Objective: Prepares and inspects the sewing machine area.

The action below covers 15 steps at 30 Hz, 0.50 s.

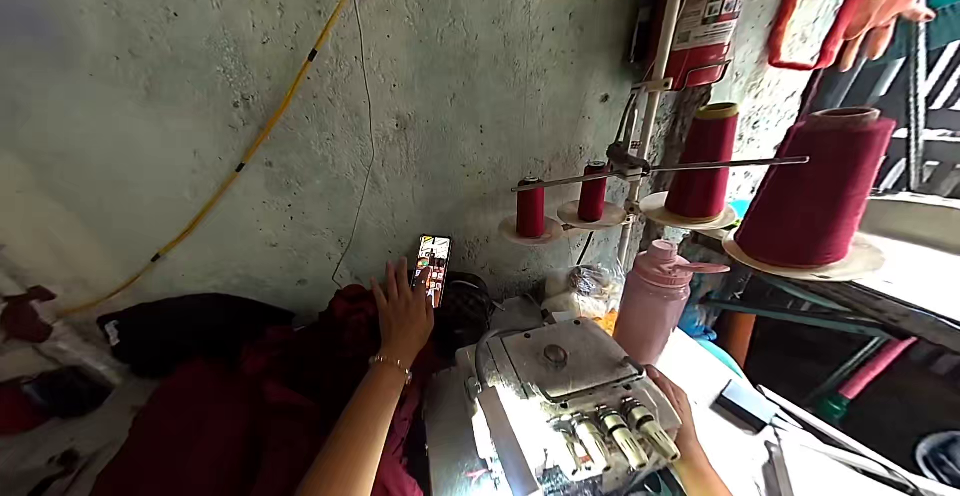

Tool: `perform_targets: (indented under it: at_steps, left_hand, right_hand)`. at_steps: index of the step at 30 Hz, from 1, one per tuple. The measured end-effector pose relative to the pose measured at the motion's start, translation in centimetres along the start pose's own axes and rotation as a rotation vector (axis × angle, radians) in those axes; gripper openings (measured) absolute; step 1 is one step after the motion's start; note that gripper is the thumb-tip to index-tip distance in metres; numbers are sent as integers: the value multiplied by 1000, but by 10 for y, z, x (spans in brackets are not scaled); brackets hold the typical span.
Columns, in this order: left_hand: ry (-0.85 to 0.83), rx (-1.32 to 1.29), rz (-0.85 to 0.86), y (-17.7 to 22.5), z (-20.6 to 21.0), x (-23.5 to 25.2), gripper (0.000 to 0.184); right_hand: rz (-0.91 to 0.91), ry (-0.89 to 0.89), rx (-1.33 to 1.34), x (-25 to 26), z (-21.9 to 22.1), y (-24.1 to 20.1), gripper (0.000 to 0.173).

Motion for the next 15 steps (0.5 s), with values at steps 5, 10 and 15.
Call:
perform_targets:
  at_steps: [5, 10, 15]
  left_hand:
    - [-265, 89, -83, -19, 29, 40, 60]
    - [-194, 58, -86, -27, 42, 45, 58]
    - [-194, 61, -90, -30, 45, 45, 58]
  right_hand:
    - [-31, -2, 8, 3, 0, 6, 40]
    - [-41, -4, -19, 3, 0, 17, 45]
    - [-48, -15, 8, 1, 0, 10, 43]
Point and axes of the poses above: each hand's wrist, its own x-axis towards the middle knuckle, its own z-axis out of the palm, y = z × x, the point moved 4 cm from there along x, towards the middle knuckle, and after that the axes turned 14 degrees about -x, right-handed, at the moved point
